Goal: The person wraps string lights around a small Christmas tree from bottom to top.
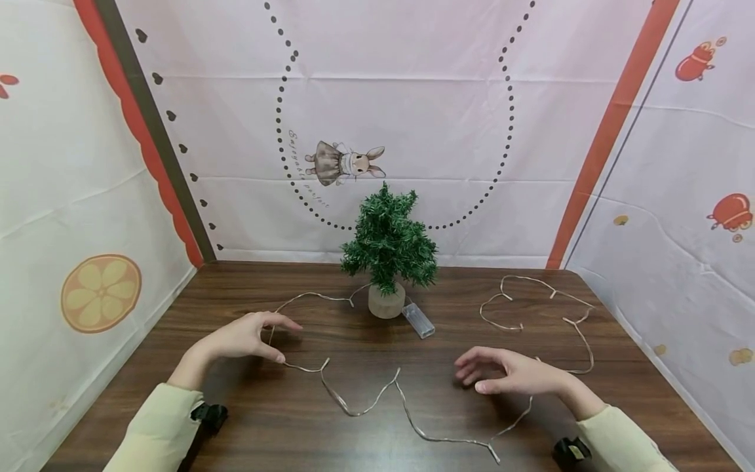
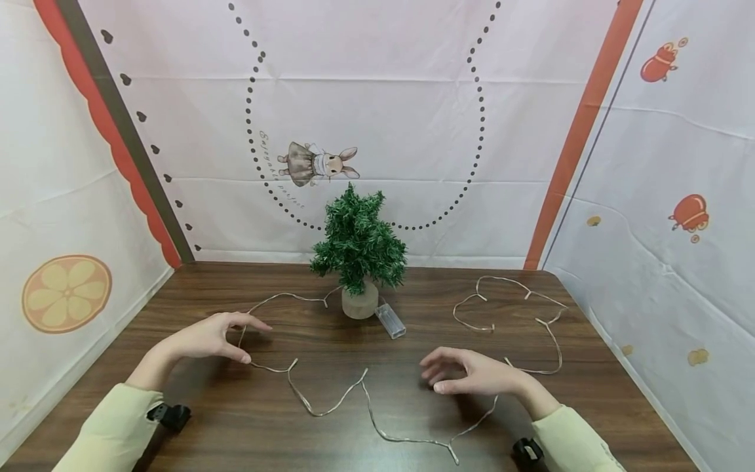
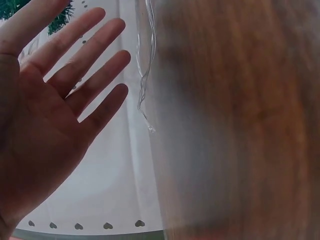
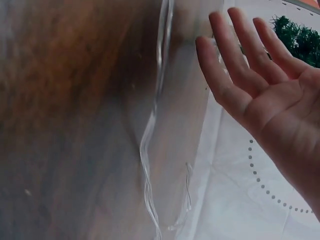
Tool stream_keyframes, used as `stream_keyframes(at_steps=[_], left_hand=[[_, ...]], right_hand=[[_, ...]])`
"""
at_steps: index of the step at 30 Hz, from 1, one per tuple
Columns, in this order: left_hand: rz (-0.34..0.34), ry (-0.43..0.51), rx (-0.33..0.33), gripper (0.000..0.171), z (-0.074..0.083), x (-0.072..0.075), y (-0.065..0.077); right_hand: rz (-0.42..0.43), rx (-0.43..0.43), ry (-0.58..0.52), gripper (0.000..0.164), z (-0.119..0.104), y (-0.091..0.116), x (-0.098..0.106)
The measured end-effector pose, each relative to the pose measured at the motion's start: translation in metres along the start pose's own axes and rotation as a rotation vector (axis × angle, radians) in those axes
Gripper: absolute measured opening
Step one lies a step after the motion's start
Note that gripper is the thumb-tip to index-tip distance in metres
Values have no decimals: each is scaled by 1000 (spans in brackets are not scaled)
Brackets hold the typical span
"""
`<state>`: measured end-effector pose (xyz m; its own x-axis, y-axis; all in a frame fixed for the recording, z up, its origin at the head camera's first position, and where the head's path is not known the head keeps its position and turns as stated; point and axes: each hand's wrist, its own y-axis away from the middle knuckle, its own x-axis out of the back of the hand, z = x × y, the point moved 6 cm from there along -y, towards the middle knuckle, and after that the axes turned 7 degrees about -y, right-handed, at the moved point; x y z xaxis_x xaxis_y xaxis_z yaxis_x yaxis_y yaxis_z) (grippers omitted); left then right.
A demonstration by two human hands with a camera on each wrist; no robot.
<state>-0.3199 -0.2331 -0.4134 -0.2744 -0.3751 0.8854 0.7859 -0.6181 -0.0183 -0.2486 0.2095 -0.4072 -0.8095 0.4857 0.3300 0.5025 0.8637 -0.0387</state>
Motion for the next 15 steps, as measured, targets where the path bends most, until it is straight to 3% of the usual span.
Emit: stream_keyframes(at_steps=[9,15], left_hand=[[-51,46,0,42,-4,1,0],[-76,56,11,39,-9,-1,3]], right_hand=[[-154,-73,-92,36,7,-1,-19],[-187,-70,28,37,9,-1,-26]])
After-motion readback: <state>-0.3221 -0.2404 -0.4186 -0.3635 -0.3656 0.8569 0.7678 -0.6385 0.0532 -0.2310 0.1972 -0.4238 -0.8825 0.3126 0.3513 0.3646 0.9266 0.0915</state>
